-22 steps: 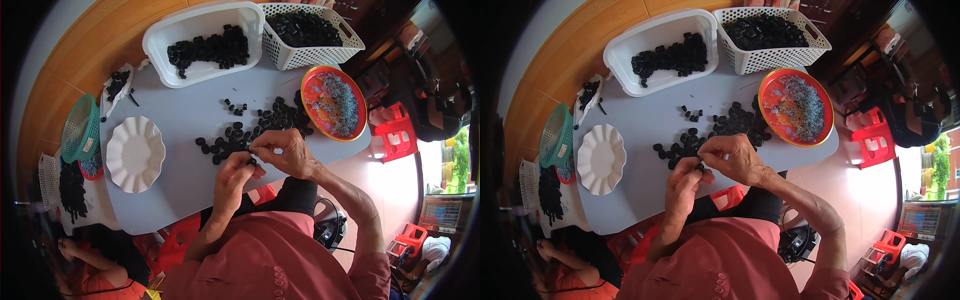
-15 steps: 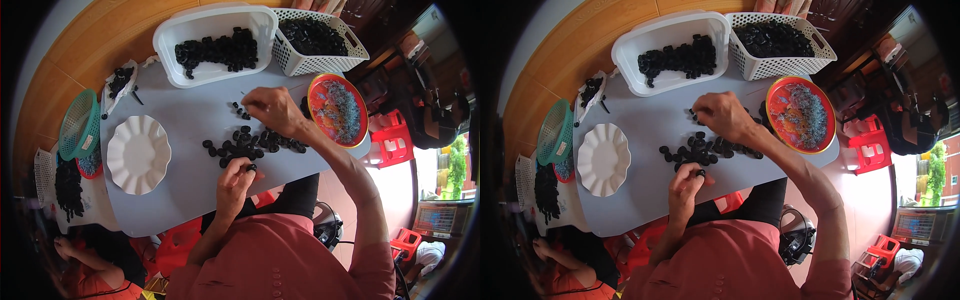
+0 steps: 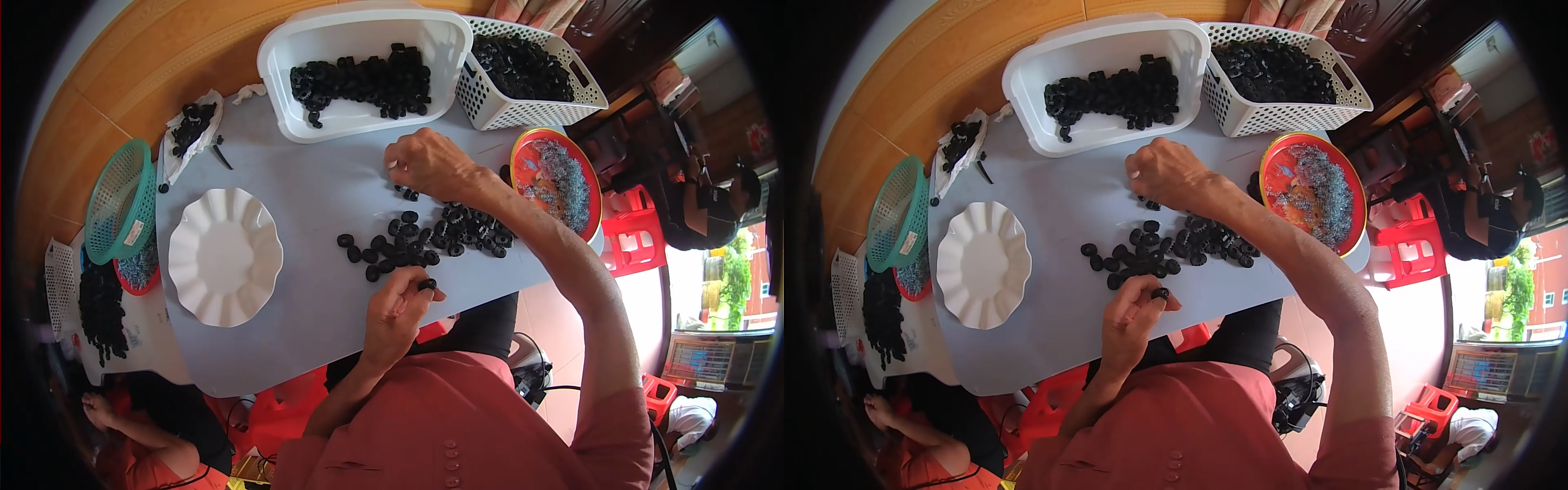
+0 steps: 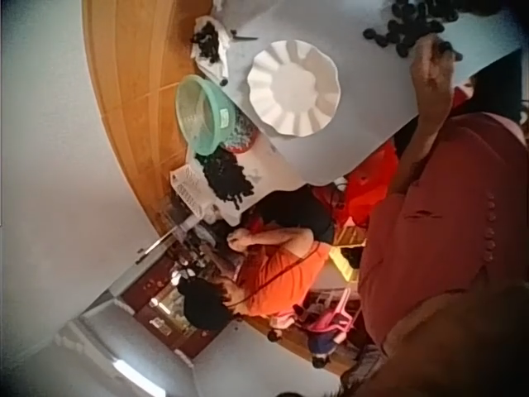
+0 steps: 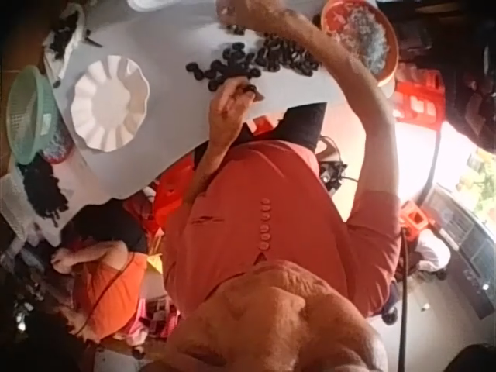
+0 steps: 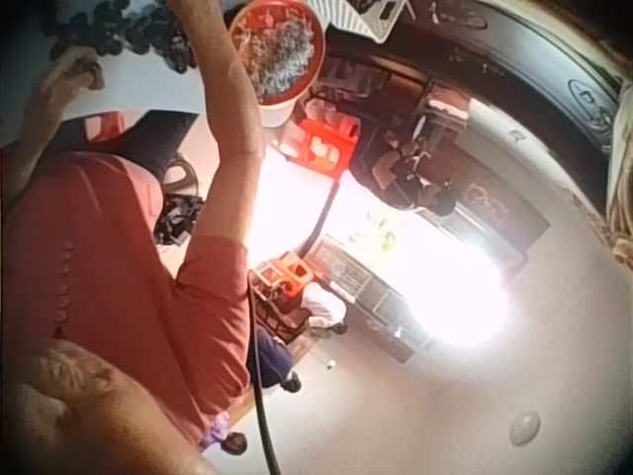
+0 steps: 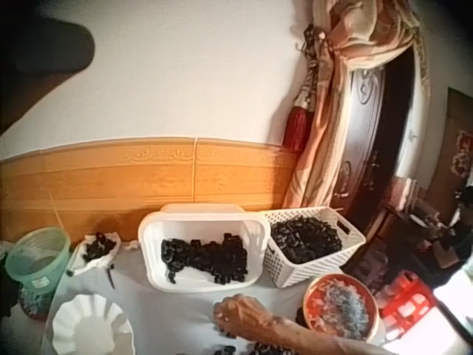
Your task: The person assembles small black components by hand, inserting tiny blue beads into them.
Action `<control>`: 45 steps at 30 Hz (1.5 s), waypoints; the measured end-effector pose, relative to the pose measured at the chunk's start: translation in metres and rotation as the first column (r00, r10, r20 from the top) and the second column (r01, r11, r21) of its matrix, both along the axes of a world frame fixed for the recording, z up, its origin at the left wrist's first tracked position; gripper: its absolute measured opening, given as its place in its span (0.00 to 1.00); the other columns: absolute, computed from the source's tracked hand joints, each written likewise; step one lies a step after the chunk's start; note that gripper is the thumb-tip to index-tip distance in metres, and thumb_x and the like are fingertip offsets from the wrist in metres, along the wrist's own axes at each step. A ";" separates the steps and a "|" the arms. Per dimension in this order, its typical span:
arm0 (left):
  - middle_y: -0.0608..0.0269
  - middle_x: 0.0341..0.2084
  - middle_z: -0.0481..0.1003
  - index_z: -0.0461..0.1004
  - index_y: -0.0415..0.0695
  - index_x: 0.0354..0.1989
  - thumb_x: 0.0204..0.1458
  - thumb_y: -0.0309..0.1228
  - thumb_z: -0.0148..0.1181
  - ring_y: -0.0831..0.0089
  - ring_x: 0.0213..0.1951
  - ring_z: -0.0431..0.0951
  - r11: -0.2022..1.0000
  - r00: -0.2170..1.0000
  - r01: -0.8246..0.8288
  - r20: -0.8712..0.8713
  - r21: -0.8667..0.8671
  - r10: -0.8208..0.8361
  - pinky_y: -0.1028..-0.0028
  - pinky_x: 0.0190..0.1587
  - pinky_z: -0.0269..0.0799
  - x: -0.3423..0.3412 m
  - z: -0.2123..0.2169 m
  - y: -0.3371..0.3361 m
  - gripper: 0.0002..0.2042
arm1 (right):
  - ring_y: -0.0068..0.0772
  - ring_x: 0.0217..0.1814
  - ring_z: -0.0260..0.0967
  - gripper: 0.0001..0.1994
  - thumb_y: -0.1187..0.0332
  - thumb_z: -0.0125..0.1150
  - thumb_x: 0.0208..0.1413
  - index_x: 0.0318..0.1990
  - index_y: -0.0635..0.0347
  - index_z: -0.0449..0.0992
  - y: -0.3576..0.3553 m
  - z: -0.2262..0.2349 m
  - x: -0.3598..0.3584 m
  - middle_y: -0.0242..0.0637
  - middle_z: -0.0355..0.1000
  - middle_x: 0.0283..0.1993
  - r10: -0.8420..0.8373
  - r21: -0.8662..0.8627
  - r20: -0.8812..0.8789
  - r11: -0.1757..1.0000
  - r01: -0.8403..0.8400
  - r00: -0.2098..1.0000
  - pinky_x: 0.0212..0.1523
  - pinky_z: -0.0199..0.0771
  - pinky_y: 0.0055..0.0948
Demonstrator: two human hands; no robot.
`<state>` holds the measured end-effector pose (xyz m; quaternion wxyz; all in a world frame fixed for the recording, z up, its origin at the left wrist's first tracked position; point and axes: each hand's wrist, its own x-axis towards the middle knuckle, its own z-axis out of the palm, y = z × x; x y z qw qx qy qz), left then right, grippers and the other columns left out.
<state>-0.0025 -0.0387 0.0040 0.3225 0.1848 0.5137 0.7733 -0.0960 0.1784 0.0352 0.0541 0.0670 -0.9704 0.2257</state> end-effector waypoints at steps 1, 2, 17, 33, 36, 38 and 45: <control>0.63 0.28 0.73 0.68 0.35 0.43 0.56 0.19 0.49 0.80 0.36 0.76 1.000 1.000 -0.001 0.001 -0.002 0.001 0.84 0.35 0.66 0.000 -0.001 0.000 0.07 | 0.44 0.31 0.74 0.06 0.73 0.60 0.45 0.31 0.67 0.77 -0.003 -0.002 -0.001 0.46 0.75 0.29 0.006 0.064 -0.008 0.998 -0.005 1.000 0.36 0.75 0.36; 0.63 0.29 0.73 0.68 0.35 0.43 0.56 0.19 0.49 0.80 0.36 0.76 1.000 1.000 0.003 -0.005 -0.008 -0.003 0.83 0.36 0.67 0.000 -0.001 0.000 0.07 | 0.45 0.31 0.74 0.06 0.73 0.60 0.44 0.30 0.67 0.77 -0.006 -0.004 -0.002 0.47 0.75 0.29 0.013 0.127 -0.016 0.992 -0.010 1.000 0.36 0.75 0.36; 0.62 0.30 0.77 0.69 0.36 0.43 0.57 0.27 0.51 0.80 0.35 0.73 0.999 0.996 -0.012 0.083 -0.035 0.015 0.77 0.45 0.68 -0.007 -0.003 0.002 0.09 | 0.15 0.27 0.67 0.09 0.76 0.59 0.51 0.39 0.65 0.79 -0.025 0.041 0.102 0.29 0.72 0.25 0.083 -0.780 0.370 0.569 0.260 0.925 0.31 0.69 0.18; 0.65 0.33 0.76 0.70 0.38 0.46 0.61 0.29 0.51 0.81 0.34 0.72 0.991 0.983 0.010 -0.183 -0.135 -0.035 0.81 0.40 0.67 0.001 0.005 0.021 0.10 | 0.22 0.33 0.76 0.09 0.82 0.60 0.50 0.39 0.65 0.80 -0.025 0.019 0.155 0.36 0.78 0.31 -0.079 -0.780 0.157 0.601 0.173 0.984 0.36 0.77 0.23; 0.65 0.33 0.75 0.70 0.38 0.46 0.61 0.30 0.51 0.80 0.33 0.71 0.987 0.976 -0.009 -0.214 -0.162 -0.026 0.80 0.39 0.67 0.002 0.003 0.021 0.10 | 0.23 0.32 0.77 0.09 0.82 0.60 0.50 0.39 0.65 0.81 -0.022 0.019 0.154 0.37 0.78 0.31 -0.069 -0.776 0.176 0.604 0.181 0.982 0.36 0.77 0.23; 0.64 0.33 0.75 0.70 0.37 0.45 0.61 0.32 0.51 0.80 0.32 0.71 0.982 0.969 -0.024 -0.244 -0.186 -0.023 0.79 0.39 0.67 0.003 0.002 0.022 0.11 | 0.23 0.32 0.77 0.09 0.82 0.60 0.50 0.39 0.65 0.80 -0.020 0.018 0.153 0.37 0.78 0.31 -0.058 -0.785 0.220 0.583 0.211 0.974 0.36 0.77 0.23; 0.65 0.32 0.76 0.70 0.38 0.45 0.61 0.30 0.50 0.80 0.32 0.71 0.974 0.932 -0.030 -0.358 -0.226 -0.054 0.80 0.37 0.67 0.001 -0.002 0.020 0.09 | 0.24 0.32 0.78 0.07 0.80 0.60 0.50 0.37 0.66 0.80 -0.014 0.021 0.154 0.38 0.79 0.31 -0.007 -0.755 0.236 0.629 0.188 0.972 0.37 0.77 0.22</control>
